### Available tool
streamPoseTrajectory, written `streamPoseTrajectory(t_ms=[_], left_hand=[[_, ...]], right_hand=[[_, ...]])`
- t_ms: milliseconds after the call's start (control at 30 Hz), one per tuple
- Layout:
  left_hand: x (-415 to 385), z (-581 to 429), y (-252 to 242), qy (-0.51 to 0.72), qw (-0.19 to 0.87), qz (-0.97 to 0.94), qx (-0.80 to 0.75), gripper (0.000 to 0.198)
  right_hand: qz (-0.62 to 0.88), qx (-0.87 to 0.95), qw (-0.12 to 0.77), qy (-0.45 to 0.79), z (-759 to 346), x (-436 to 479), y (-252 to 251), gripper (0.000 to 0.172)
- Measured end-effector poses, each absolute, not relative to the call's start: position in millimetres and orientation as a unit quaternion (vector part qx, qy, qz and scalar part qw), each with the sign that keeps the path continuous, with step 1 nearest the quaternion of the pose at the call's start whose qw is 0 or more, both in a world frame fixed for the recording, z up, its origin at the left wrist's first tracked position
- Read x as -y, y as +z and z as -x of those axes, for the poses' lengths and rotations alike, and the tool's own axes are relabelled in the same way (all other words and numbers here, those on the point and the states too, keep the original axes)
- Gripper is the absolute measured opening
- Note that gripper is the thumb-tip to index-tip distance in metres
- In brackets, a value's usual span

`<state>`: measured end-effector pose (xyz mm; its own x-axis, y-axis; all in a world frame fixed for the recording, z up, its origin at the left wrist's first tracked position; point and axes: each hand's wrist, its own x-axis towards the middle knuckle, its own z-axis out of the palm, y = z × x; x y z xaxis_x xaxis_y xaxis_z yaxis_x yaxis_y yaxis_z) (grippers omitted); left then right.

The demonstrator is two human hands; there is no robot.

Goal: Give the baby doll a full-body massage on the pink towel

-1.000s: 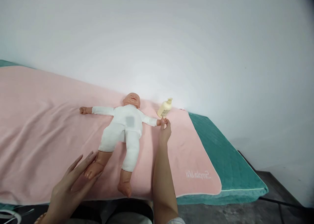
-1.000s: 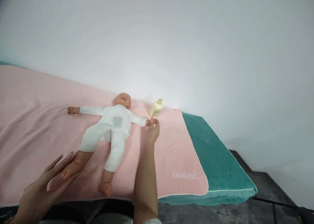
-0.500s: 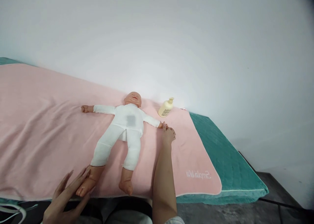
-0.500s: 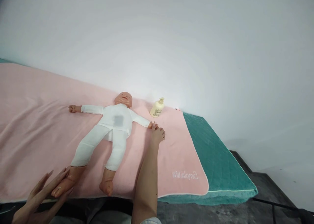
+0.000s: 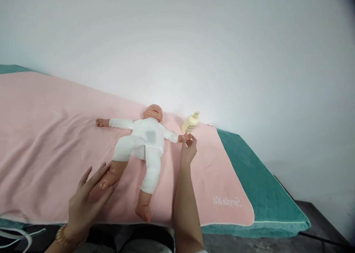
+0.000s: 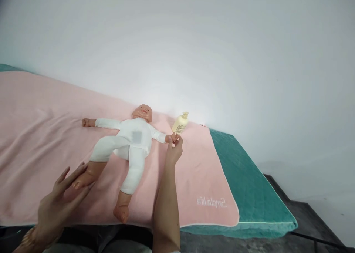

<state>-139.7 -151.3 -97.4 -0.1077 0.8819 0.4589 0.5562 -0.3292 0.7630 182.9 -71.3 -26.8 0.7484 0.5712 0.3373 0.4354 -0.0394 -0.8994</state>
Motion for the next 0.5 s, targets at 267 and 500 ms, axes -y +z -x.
streamPoseTrajectory(t_ms=[267,500], left_hand=[[112.6,106.0,-44.1,0.543,0.171,-0.636,-0.521,0.047],[87.9,90.8,-19.6,0.527,0.258,-0.615,-0.528,0.050]], right_hand=[[0.535,0.568,0.624,-0.034,-150.5,59.9,-37.8,0.031],[0.494,0.734,0.459,-0.089,-132.7,59.2,-41.3,0.028]])
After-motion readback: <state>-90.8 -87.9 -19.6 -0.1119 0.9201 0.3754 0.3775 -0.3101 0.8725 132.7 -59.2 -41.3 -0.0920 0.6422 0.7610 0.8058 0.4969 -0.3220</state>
